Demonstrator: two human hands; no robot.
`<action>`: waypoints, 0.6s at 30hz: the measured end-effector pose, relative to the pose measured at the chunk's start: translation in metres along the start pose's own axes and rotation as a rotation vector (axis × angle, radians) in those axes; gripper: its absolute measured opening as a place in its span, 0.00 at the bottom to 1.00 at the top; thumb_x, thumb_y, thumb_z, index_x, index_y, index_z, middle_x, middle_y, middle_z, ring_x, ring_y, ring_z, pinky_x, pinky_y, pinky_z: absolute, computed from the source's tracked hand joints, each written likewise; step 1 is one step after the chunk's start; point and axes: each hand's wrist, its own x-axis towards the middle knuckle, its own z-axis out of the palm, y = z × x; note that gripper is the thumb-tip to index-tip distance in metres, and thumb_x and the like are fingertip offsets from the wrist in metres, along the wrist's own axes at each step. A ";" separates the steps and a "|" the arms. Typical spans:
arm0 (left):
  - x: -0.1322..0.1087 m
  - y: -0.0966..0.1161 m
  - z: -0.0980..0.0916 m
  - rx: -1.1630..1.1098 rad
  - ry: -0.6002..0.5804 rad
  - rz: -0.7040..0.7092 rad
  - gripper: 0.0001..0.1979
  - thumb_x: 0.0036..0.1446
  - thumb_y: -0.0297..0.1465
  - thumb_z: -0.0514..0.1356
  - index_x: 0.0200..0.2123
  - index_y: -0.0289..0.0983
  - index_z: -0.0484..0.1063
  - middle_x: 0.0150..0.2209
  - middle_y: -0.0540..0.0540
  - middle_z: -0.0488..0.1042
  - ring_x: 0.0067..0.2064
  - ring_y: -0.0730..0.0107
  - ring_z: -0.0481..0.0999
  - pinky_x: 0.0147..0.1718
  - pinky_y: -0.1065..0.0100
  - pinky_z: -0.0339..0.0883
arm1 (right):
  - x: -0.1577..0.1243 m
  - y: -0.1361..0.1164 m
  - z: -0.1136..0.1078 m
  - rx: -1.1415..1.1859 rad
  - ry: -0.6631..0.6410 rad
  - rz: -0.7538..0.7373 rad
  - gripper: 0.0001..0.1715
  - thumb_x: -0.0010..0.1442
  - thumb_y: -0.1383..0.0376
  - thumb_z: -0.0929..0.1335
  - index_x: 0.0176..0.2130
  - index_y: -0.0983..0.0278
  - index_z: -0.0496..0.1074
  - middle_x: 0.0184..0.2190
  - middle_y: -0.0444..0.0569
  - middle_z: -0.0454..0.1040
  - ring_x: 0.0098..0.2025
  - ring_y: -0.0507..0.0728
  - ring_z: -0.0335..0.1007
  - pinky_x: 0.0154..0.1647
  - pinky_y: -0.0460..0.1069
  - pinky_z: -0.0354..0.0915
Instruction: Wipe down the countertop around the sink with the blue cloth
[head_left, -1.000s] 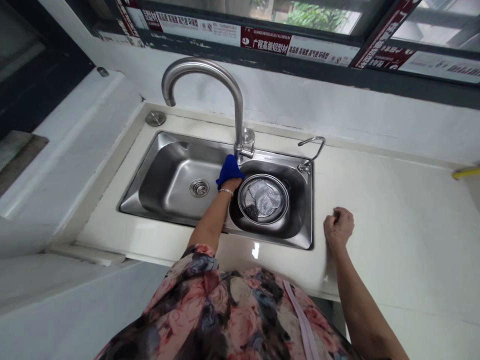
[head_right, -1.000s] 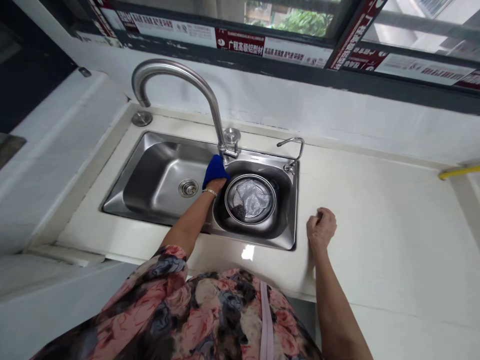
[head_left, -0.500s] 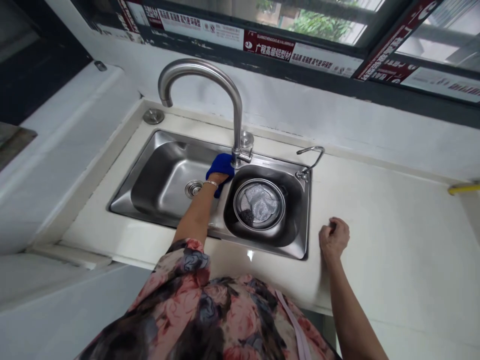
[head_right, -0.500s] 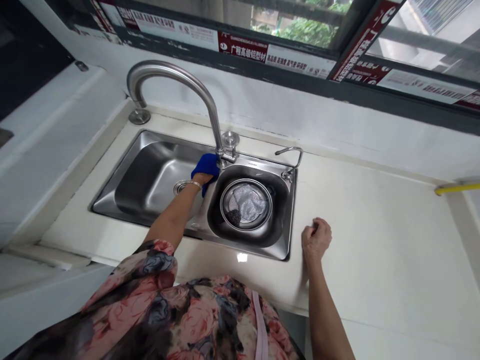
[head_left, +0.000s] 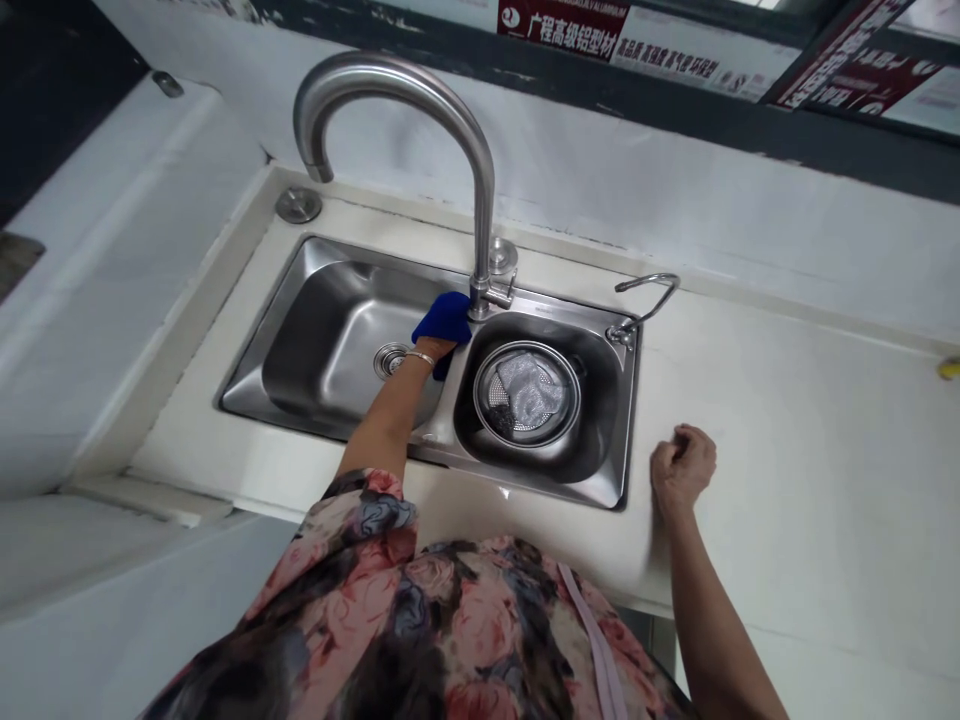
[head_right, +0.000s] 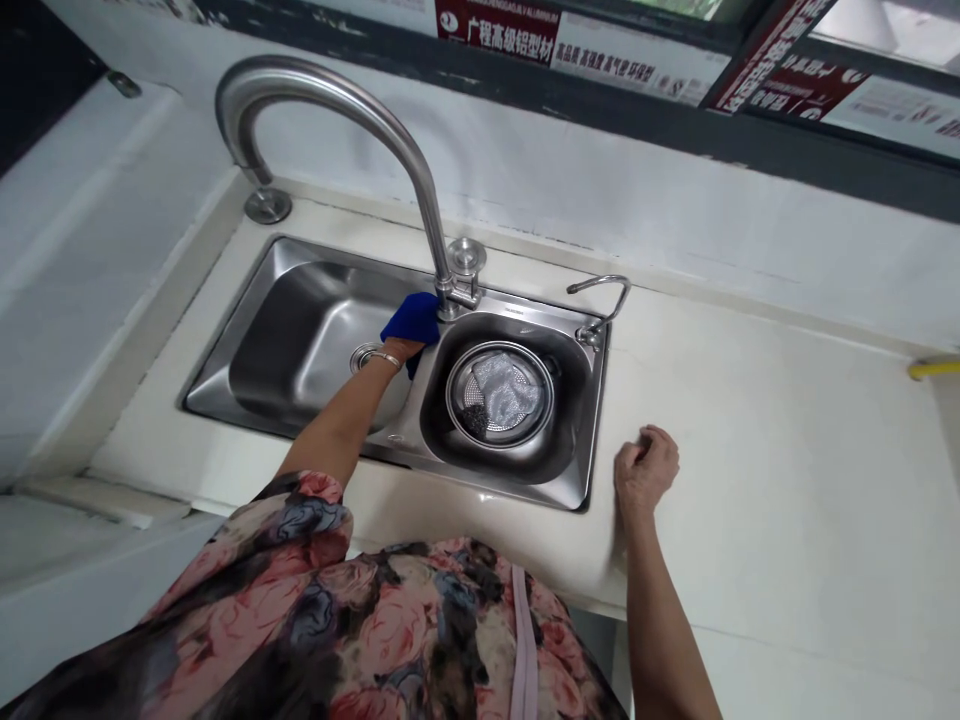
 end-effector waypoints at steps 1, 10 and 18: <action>-0.001 0.000 0.001 -0.002 -0.003 0.000 0.23 0.60 0.23 0.55 0.58 0.35 0.72 0.59 0.36 0.75 0.61 0.52 0.68 0.65 0.50 0.56 | 0.000 0.000 0.000 -0.005 -0.001 0.002 0.20 0.53 0.70 0.63 0.46 0.65 0.71 0.48 0.60 0.76 0.52 0.66 0.70 0.58 0.63 0.64; -0.007 0.008 -0.001 -0.014 -0.023 -0.011 0.22 0.64 0.23 0.52 0.60 0.33 0.70 0.57 0.36 0.75 0.60 0.57 0.68 0.62 0.57 0.58 | 0.000 -0.002 0.000 -0.049 0.009 -0.011 0.21 0.53 0.70 0.63 0.46 0.66 0.72 0.48 0.61 0.76 0.52 0.67 0.71 0.56 0.62 0.65; -0.013 0.009 0.008 -0.011 -0.069 -0.055 0.21 0.69 0.26 0.51 0.63 0.33 0.67 0.63 0.35 0.70 0.64 0.58 0.63 0.64 0.56 0.54 | 0.001 -0.005 -0.001 -0.063 0.018 -0.004 0.21 0.53 0.70 0.63 0.46 0.66 0.73 0.49 0.60 0.78 0.51 0.65 0.72 0.54 0.60 0.65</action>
